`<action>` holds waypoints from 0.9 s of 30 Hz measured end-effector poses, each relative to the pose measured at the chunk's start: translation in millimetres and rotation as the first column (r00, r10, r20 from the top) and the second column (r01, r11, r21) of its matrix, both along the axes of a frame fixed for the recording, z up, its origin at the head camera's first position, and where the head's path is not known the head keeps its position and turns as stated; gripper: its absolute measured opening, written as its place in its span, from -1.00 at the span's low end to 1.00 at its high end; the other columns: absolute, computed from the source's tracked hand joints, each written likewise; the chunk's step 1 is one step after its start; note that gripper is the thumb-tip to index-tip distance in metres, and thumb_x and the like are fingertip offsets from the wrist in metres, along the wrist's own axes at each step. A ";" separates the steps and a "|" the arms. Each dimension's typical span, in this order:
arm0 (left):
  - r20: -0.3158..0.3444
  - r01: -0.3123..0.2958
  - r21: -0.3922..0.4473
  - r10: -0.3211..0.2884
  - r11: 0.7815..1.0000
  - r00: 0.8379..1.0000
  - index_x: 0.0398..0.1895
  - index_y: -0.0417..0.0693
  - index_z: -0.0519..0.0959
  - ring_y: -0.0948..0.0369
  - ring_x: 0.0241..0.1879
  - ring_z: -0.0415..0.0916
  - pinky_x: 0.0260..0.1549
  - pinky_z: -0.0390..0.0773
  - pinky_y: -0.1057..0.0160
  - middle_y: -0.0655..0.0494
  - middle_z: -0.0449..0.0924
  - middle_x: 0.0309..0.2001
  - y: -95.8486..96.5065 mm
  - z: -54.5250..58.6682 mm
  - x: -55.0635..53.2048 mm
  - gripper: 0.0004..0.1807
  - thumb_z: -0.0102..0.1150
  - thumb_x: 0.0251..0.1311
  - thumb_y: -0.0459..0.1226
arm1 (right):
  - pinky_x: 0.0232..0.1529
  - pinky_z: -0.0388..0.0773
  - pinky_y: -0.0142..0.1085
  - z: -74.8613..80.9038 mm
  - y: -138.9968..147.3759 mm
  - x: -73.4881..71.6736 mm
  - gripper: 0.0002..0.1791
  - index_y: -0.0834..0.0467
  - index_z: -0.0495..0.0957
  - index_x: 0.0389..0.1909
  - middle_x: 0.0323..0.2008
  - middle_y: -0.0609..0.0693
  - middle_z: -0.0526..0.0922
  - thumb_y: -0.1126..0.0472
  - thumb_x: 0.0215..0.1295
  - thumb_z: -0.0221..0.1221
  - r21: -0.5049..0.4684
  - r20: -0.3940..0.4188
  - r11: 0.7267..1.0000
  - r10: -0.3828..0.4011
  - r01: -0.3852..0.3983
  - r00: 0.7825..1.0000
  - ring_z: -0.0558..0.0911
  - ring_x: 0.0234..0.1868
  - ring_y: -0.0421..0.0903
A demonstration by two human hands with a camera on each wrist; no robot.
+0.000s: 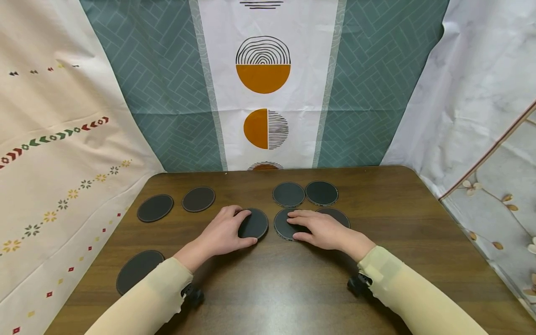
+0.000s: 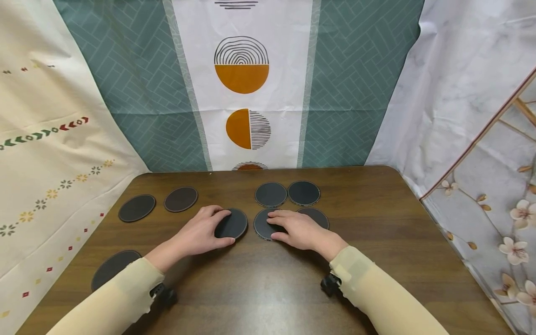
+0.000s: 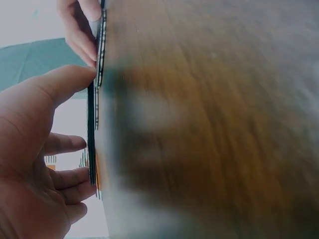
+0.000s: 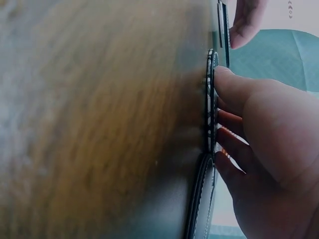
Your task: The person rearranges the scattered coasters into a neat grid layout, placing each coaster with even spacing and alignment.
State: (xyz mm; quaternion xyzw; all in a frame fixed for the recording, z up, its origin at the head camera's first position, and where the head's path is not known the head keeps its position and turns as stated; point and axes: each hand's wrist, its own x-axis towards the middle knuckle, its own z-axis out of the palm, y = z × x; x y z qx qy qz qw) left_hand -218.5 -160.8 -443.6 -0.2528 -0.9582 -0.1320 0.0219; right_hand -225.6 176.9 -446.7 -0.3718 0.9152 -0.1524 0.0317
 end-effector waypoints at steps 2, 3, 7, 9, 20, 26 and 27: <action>0.007 -0.001 -0.003 0.001 1.000 1.000 0.55 -0.09 0.54 -0.22 0.46 0.38 0.33 0.54 -0.21 -0.27 0.44 0.45 3.1 0.2 -1.9 -0.08 0.52 0.27 0.22 | 0.52 0.43 0.16 0.1 0.1 -0.3 -0.40 0.13 0.56 0.55 0.62 0.05 0.43 -0.06 0.66 0.27 -0.001 0.005 1.000 -0.004 0.004 1.000 0.40 0.62 0.13; 0.011 -0.003 -0.004 0.003 1.000 1.000 0.55 -0.09 0.53 -0.22 0.46 0.37 0.33 0.54 -0.21 -0.26 0.44 0.45 4.5 0.1 -2.8 -0.08 0.52 0.27 0.22 | 0.52 0.42 0.16 0.1 0.1 -0.5 -0.40 0.13 0.56 0.55 0.62 0.05 0.43 -0.06 0.66 0.27 -0.001 0.009 1.000 -0.005 0.005 1.000 0.40 0.62 0.13; 0.029 -0.008 -0.003 0.008 1.000 1.000 0.56 -0.08 0.53 -0.21 0.47 0.37 0.34 0.54 -0.21 -0.25 0.43 0.46 10.1 0.0 -5.6 -0.08 0.51 0.28 0.23 | 0.52 0.42 0.17 -0.2 0.1 -1.1 -0.40 0.13 0.55 0.56 0.63 0.05 0.42 -0.06 0.66 0.27 -0.003 0.018 1.000 -0.009 0.009 1.000 0.39 0.63 0.12; 0.036 -0.009 -0.005 0.009 1.000 0.999 0.56 -0.07 0.53 -0.21 0.47 0.36 0.33 0.54 -0.20 -0.24 0.43 0.47 12.2 -0.3 -6.8 -0.08 0.50 0.28 0.23 | 0.52 0.42 0.17 -0.4 0.1 -1.3 -0.40 0.13 0.55 0.56 0.63 0.05 0.42 -0.06 0.66 0.27 -0.006 0.021 1.000 -0.010 0.010 1.000 0.39 0.63 0.12; 0.054 -0.006 -0.003 0.006 1.000 0.999 0.56 -0.06 0.53 -0.19 0.44 0.38 0.34 0.53 -0.18 -0.23 0.45 0.44 18.7 -3.8 -13.2 -0.09 0.50 0.29 0.23 | 0.51 0.43 0.16 -1.2 -0.5 -2.6 -0.40 0.13 0.56 0.55 0.62 0.04 0.43 -0.05 0.65 0.28 -0.005 0.014 1.000 -0.014 0.014 1.000 0.41 0.62 0.12; 0.045 -0.003 0.000 0.003 1.000 0.999 0.54 -0.08 0.55 -0.18 0.41 0.40 0.30 0.56 -0.17 -0.23 0.46 0.42 16.7 -5.5 -13.7 -0.11 0.52 0.28 0.20 | 0.51 0.43 0.16 0.5 -0.9 -2.8 -0.40 0.13 0.57 0.54 0.61 0.04 0.44 -0.06 0.65 0.29 -0.004 0.015 1.000 -0.013 0.013 1.000 0.41 0.62 0.12; 0.043 -0.002 0.000 0.002 1.000 0.999 0.54 -0.08 0.55 -0.18 0.40 0.41 0.29 0.56 -0.17 -0.23 0.46 0.42 16.4 -5.7 -13.6 -0.11 0.52 0.28 0.20 | 0.51 0.43 0.16 0.5 -0.8 -2.8 -0.40 0.13 0.57 0.54 0.61 0.04 0.44 -0.06 0.65 0.29 -0.003 0.014 1.000 -0.013 0.013 1.000 0.41 0.62 0.11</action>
